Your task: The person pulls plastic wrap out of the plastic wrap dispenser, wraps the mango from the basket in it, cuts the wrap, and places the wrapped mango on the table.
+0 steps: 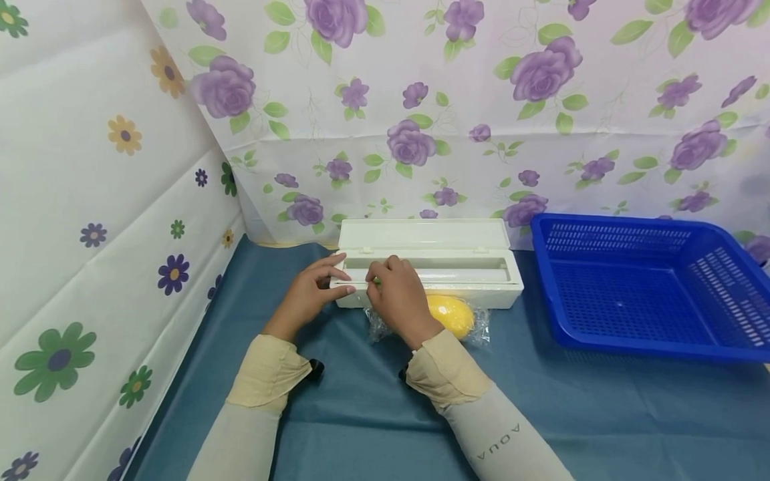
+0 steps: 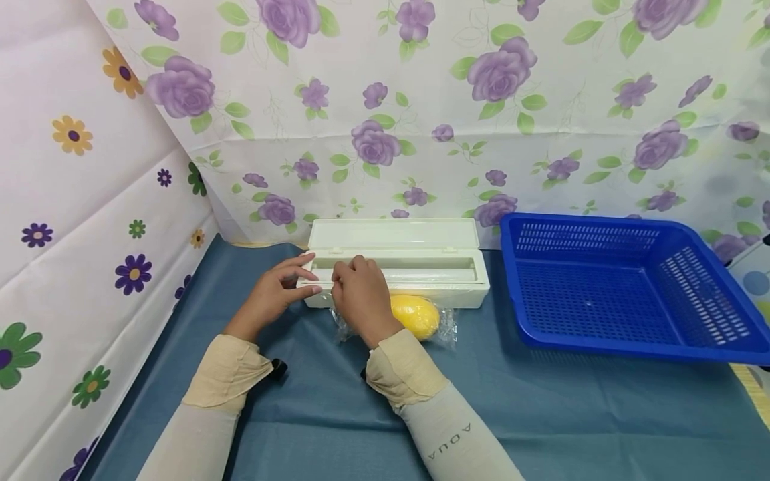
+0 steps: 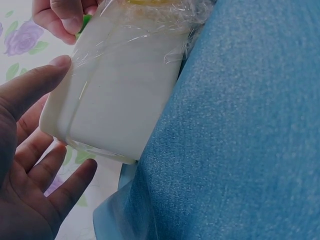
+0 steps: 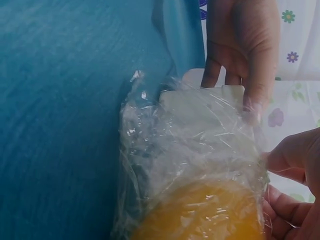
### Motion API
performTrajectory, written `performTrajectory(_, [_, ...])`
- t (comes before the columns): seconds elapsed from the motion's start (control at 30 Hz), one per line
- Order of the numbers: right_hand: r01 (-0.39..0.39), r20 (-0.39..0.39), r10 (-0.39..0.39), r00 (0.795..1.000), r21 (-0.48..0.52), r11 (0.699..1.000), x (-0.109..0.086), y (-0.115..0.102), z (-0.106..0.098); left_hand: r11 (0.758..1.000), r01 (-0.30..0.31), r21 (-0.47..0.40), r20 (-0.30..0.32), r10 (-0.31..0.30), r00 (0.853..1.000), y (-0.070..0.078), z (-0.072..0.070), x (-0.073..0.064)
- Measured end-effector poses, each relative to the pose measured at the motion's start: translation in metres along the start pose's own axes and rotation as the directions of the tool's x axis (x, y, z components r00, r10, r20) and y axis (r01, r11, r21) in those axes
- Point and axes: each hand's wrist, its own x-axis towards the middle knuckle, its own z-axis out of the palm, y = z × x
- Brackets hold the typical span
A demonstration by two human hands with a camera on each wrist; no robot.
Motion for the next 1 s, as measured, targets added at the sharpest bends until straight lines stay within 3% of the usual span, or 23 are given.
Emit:
performTrajectory(0.53, [0.018, 0.082, -0.018, 0.996, 0.006, 1.000, 0.0019, 0.0034, -0.0035, 1.000, 0.010, 0.017, -0.003, -0.010, 1.000, 0.0004, -0.0014, -0.0004])
performTrajectory(1.0, [0.037, 0.057, -0.038, 0.998, 0.018, 0.999, -0.0001, 0.0073, -0.0018, 1.000, 0.009, 0.013, 0.000, -0.009, 1.000, 0.0022, -0.0003, -0.0004])
